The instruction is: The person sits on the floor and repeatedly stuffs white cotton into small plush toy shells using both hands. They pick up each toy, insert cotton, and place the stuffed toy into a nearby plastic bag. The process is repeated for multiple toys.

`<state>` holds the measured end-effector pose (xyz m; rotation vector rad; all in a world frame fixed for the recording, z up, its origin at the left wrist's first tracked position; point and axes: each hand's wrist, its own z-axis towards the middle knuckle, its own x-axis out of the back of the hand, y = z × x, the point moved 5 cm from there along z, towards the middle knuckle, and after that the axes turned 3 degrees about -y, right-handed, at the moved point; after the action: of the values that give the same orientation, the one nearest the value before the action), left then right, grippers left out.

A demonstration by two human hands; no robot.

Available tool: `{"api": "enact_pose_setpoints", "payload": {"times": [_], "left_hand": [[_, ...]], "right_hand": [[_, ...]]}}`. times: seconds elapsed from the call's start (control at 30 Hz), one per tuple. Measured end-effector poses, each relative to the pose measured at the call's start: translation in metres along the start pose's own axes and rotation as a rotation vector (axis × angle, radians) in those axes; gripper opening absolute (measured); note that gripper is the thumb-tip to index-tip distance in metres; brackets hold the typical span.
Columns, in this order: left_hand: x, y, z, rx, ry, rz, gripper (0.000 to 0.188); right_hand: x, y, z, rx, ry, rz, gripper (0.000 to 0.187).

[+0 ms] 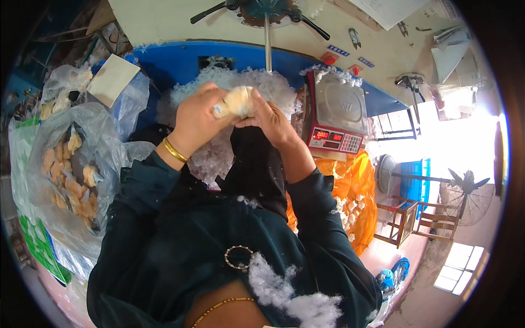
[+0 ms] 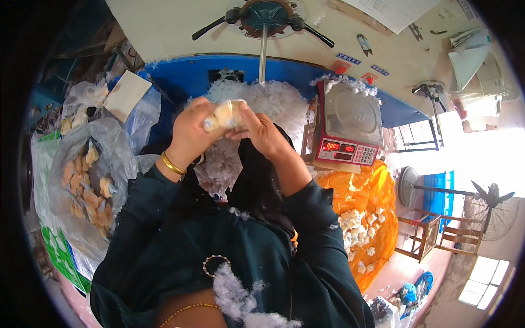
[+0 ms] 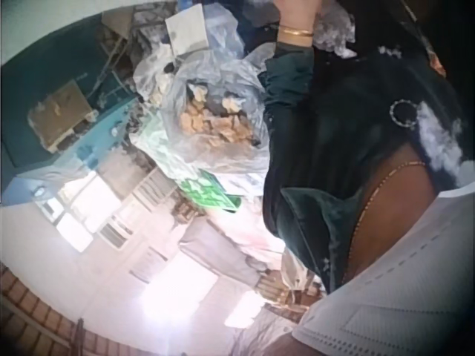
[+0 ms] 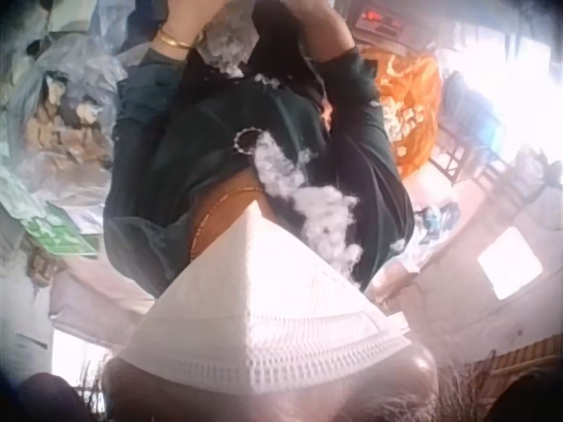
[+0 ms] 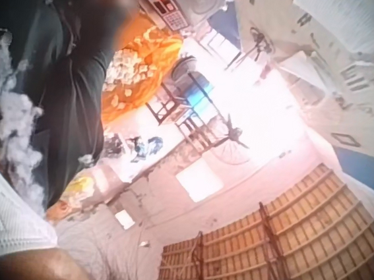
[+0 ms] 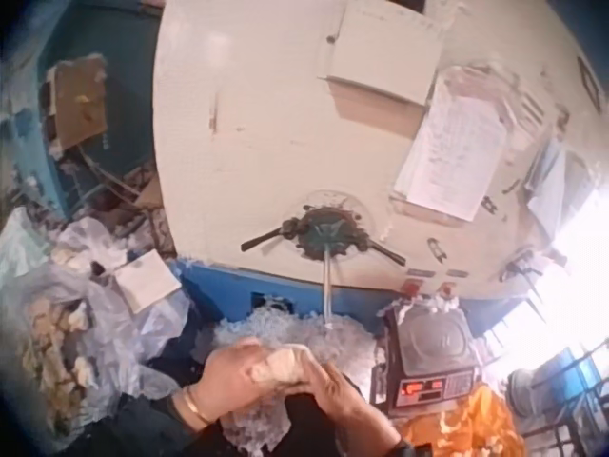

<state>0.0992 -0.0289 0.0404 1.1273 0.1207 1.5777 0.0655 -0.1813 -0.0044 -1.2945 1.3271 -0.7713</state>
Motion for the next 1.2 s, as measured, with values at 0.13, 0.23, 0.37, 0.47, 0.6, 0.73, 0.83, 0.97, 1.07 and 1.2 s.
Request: {"api": "enact_pose_setpoints", "payload": {"times": [0.13,0.23,0.37,0.47,0.6,0.73,0.83,0.97,1.07,1.2], "left_hand": [[-0.014,-0.035,-0.002,0.349,-0.094,-0.601,0.015],[-0.025,-0.034,-0.006,0.495,-0.168,-0.914,0.012],[-0.024,-0.031,-0.002,0.57,-0.154,-0.915,0.013],[-0.016,-0.046,-0.002,0.634,-0.089,-0.897,0.012],[-0.019,-0.018,0.0,0.529,-0.127,-0.869,0.01],[-0.033,-0.003,0.003,0.544,-0.104,-0.881,0.016],[-0.041,-0.001,0.003,0.553,-0.093,-0.838,0.023],[-0.049,0.001,-0.003,0.587,-0.051,-1.072,0.024],[-0.057,-0.006,-0.01,0.636,-0.129,-1.467,0.021],[-0.062,-0.006,-0.013,0.727,-0.155,-1.587,0.025]], "right_hand": [[0.026,-0.026,-0.014,0.265,0.094,-0.232,0.043],[0.021,-0.035,-0.012,0.408,0.244,-0.363,0.024],[0.029,-0.023,-0.003,0.387,0.26,-0.223,0.02],[0.043,-0.028,-0.006,0.369,0.311,-0.056,0.022],[0.042,-0.018,-0.002,0.318,0.304,-0.059,0.019],[0.035,-0.013,-0.001,0.353,0.297,-0.163,0.015],[0.026,-0.018,-0.004,0.398,0.241,-0.205,0.013],[0.02,-0.023,-0.007,0.364,0.172,-0.229,0.015],[0.028,-0.022,-0.007,0.344,0.217,-0.145,0.017],[0.025,-0.017,-0.01,0.366,0.167,-0.109,0.015]]}}
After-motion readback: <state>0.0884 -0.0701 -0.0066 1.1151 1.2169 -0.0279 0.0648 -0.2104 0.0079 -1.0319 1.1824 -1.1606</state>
